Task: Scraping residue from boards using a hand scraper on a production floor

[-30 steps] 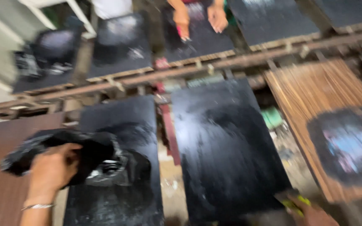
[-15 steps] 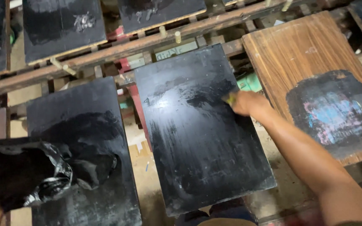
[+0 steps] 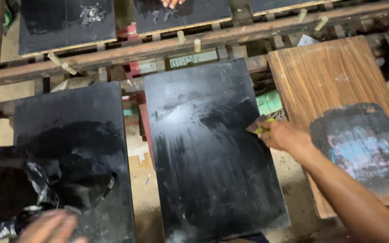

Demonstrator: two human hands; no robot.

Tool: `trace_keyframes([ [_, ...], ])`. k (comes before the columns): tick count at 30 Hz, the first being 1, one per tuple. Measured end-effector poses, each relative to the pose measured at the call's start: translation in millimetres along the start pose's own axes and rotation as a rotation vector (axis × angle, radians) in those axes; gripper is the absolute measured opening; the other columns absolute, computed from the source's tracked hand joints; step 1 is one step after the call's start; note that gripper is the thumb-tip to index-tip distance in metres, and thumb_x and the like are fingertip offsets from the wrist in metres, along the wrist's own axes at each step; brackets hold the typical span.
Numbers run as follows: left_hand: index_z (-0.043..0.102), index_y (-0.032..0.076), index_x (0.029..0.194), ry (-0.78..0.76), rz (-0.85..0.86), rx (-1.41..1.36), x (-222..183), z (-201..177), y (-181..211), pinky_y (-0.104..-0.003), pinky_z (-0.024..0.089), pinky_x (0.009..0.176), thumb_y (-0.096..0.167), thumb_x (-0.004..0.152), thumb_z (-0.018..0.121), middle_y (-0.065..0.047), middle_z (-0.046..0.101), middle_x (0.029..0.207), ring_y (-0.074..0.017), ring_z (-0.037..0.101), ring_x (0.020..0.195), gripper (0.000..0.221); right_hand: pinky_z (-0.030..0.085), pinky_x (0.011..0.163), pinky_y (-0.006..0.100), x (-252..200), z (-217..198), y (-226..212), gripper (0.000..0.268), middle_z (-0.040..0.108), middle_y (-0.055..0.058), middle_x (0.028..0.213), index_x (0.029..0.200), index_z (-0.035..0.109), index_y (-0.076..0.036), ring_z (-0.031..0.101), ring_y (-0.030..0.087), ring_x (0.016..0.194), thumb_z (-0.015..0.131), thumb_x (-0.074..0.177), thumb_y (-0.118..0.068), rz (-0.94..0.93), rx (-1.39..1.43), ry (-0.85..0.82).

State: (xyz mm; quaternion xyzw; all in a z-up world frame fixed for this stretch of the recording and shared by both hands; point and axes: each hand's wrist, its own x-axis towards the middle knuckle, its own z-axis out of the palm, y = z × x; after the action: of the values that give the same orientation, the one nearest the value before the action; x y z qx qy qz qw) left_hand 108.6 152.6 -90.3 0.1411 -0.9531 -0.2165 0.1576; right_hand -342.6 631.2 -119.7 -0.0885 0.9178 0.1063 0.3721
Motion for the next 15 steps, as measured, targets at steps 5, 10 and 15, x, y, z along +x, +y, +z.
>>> trace_keyframes([
  [5,0.083,0.014,0.112,-0.119,0.128,-0.369,66,95,31,-0.045,0.055,0.105,0.024,0.051,0.099,-0.009,0.08,0.119,-0.0333,0.072,0.118,0.063,0.053,0.11,0.039,46,-80,-23,0.05,0.073,0.005,0.135,0.135,0.065,-0.053,0.065,0.028,0.13,0.058,0.088,-0.067,-0.146,-0.173,0.059],
  [10,0.075,0.003,0.116,0.164,-0.162,-0.506,124,114,128,-0.046,0.059,0.093,-0.002,0.085,0.065,-0.013,0.079,0.113,-0.0357,0.075,0.108,0.033,0.058,0.103,0.04,85,-105,-88,0.042,0.073,0.003,0.123,0.126,0.069,-0.051,0.07,0.026,0.119,0.063,0.086,-0.061,-0.595,-0.402,0.113],
  [15,0.074,0.007,0.119,0.193,-0.242,-0.569,183,179,86,-0.047,0.059,0.087,-0.003,0.091,0.063,-0.016,0.077,0.109,-0.0386,0.073,0.103,0.032,0.059,0.097,0.043,69,-95,-204,0.046,0.071,0.001,0.117,0.132,0.064,-0.056,0.072,0.028,0.111,0.066,0.086,-0.059,-0.782,-0.332,0.13],
])
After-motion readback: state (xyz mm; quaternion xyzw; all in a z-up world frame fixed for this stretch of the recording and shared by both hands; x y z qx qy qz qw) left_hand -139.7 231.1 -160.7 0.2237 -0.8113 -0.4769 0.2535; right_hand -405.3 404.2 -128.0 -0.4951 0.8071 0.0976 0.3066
